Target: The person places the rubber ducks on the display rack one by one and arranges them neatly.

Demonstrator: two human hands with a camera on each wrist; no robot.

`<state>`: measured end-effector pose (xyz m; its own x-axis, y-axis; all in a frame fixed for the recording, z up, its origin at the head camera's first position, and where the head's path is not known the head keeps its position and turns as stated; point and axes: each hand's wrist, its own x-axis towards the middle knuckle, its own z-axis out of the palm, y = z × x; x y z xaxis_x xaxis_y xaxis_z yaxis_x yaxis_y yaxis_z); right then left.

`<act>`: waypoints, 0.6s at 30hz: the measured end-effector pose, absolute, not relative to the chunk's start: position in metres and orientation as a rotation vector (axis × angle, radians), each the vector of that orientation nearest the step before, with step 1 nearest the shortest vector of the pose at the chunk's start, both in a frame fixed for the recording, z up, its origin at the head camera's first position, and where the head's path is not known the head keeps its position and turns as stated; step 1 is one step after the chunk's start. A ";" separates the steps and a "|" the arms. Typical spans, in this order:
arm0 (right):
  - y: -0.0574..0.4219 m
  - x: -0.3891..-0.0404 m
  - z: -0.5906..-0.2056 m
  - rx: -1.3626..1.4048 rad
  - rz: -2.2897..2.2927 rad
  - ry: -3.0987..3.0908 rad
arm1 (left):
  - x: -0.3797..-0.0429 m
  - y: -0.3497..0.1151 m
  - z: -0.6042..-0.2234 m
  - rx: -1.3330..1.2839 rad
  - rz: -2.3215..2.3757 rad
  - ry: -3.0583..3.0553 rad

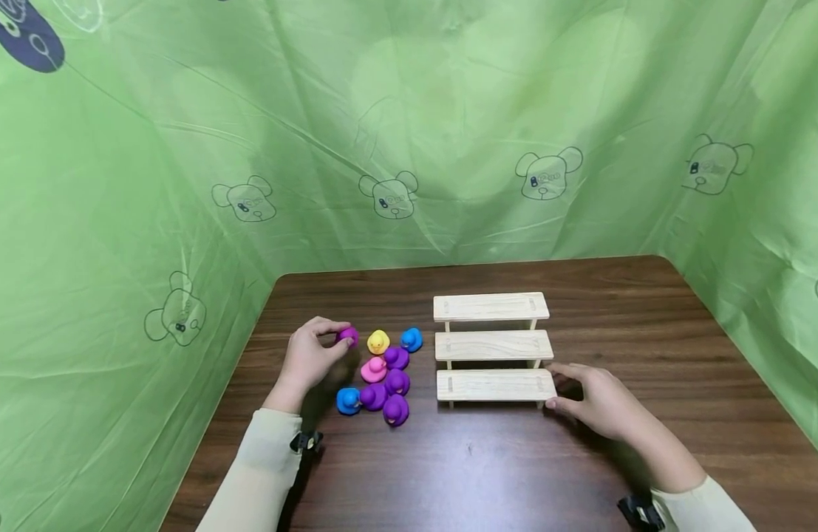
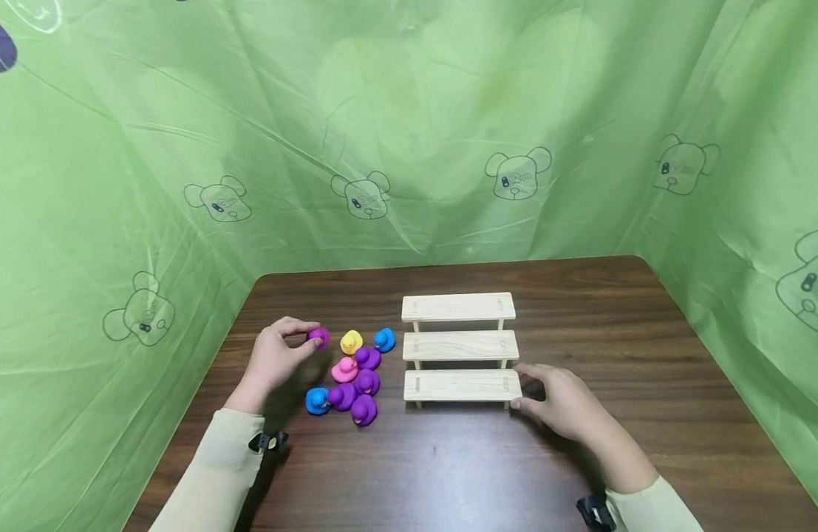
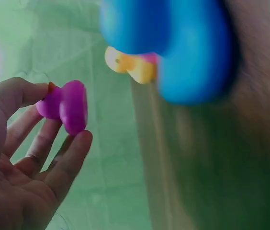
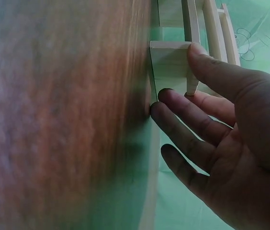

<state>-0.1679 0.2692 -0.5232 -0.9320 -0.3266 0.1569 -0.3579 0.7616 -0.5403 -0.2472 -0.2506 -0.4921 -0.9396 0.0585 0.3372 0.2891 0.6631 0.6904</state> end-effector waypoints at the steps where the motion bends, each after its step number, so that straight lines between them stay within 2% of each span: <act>1: 0.269 -0.168 -0.523 0.560 0.923 -2.896 | -0.248 -0.247 -0.488 -0.291 -1.175 -2.576; 18: 0.273 -0.171 -0.528 0.525 1.099 -2.891 | -0.270 -0.173 -0.449 -0.473 -1.560 -2.373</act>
